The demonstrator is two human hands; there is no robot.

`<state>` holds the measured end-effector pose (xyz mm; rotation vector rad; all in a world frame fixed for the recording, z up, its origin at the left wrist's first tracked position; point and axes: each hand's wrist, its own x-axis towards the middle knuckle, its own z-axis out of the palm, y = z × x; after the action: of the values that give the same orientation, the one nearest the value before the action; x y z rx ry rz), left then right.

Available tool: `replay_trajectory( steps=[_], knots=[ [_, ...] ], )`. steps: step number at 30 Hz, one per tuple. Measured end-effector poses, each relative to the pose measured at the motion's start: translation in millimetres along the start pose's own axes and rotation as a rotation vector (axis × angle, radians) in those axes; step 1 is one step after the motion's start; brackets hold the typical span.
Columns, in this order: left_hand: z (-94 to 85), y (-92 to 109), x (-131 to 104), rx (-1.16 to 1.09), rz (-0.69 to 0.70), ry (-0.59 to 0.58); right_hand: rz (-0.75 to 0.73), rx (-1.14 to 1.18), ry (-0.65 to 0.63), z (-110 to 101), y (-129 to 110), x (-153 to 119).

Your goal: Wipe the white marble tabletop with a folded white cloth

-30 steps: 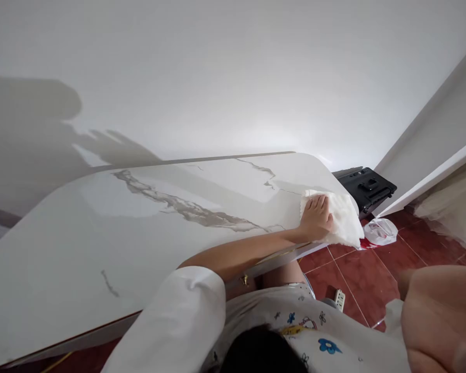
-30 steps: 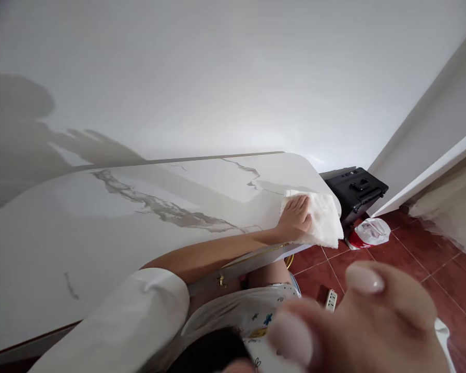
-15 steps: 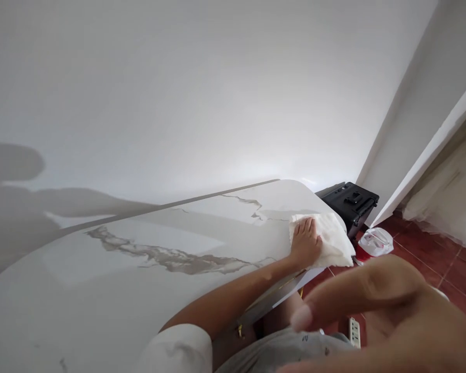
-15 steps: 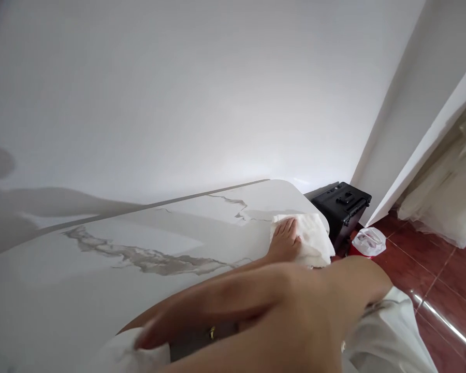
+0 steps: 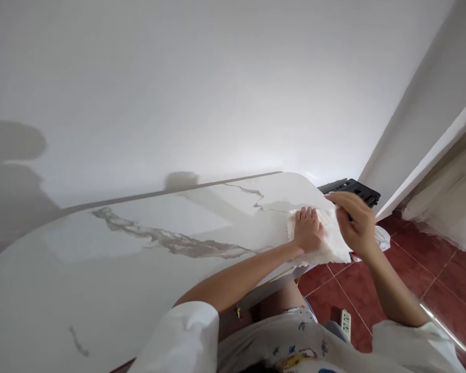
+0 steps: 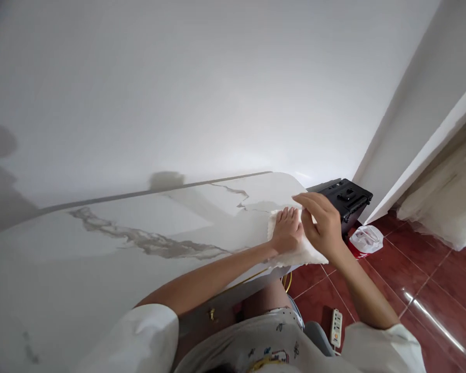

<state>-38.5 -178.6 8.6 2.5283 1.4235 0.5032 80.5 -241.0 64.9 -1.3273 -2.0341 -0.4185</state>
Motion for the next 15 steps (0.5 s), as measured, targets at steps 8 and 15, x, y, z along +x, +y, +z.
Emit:
replay_trajectory(
  steps=[8, 15],
  knots=[
    [-13.3, -15, -41, -0.047, -0.060, 0.005, 0.127, 0.029, -0.315, 87, 26, -45],
    [-13.1, -70, 28, 0.048, -0.189, 0.173, -0.001, 0.069, -0.424, 149, 55, 41]
  ],
)
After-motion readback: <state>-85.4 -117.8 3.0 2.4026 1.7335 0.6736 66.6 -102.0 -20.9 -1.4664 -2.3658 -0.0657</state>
